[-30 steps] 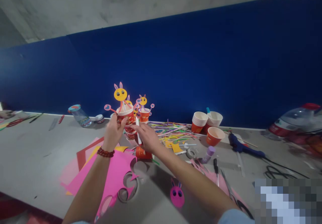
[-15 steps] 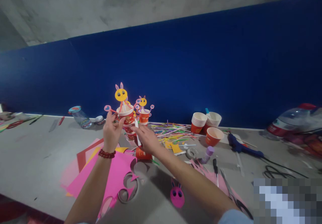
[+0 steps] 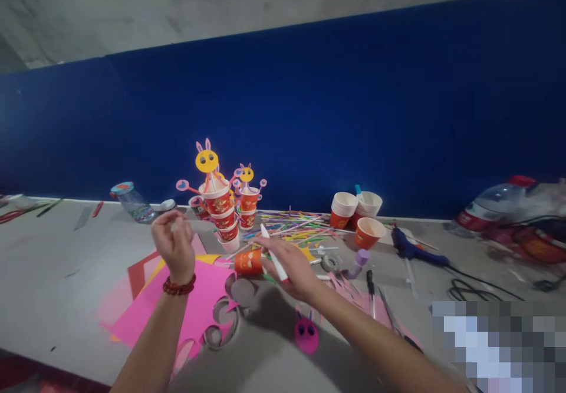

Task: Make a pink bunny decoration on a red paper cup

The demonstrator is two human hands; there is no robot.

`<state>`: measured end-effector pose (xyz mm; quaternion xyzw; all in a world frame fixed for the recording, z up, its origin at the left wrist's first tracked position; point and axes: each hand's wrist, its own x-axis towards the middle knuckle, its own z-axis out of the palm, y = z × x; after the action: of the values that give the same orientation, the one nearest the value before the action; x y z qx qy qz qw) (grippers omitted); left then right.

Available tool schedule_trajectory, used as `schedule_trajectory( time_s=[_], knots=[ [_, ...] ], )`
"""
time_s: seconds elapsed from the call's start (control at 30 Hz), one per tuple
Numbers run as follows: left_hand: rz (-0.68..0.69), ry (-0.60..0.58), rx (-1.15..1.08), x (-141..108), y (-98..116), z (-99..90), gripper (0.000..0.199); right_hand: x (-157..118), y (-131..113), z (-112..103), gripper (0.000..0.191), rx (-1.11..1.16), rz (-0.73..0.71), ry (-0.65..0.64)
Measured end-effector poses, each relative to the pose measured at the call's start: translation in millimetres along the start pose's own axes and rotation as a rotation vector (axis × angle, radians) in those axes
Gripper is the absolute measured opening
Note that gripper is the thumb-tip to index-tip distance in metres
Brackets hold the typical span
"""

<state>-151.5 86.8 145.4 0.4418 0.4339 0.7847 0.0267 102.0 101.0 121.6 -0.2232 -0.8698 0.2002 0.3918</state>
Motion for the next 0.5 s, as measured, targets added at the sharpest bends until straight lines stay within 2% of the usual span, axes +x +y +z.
schedule_trajectory(
  time_s=[0.07,0.13,0.2,0.23,0.27,0.37,0.5],
  knots=[
    [-0.121,-0.074,-0.088,-22.8,8.1,1.1,0.018,-22.0,-5.1,-15.5,0.037,0.124,0.045,0.036],
    [-0.302,-0.227,-0.143,-53.1,14.7,6.7,0.024,-44.7,-11.4,-26.8,0.032,0.197,0.139,0.094],
    [-0.685,-0.514,-0.328,-86.1,20.3,15.8,0.036,-66.6,-19.0,-32.0,0.028,0.309,0.292,0.144],
    [-0.813,-0.655,-0.385,-101.8,23.0,20.9,0.046,-76.9,-23.2,-32.3,0.026,0.392,0.378,0.181],
    [-0.878,-0.774,-0.425,-115.8,25.8,25.9,0.056,-86.6,-27.5,-31.5,0.023,0.485,0.459,0.226],
    [-0.875,-1.066,-0.514,-144.9,34.6,38.3,0.077,-110.0,-39.3,-26.3,0.020,0.707,0.623,0.346],
    [-0.833,-1.226,-0.557,-158.8,43.4,47.2,0.085,-125.9,-47.3,-22.7,0.024,0.773,0.696,0.368]
  ],
)
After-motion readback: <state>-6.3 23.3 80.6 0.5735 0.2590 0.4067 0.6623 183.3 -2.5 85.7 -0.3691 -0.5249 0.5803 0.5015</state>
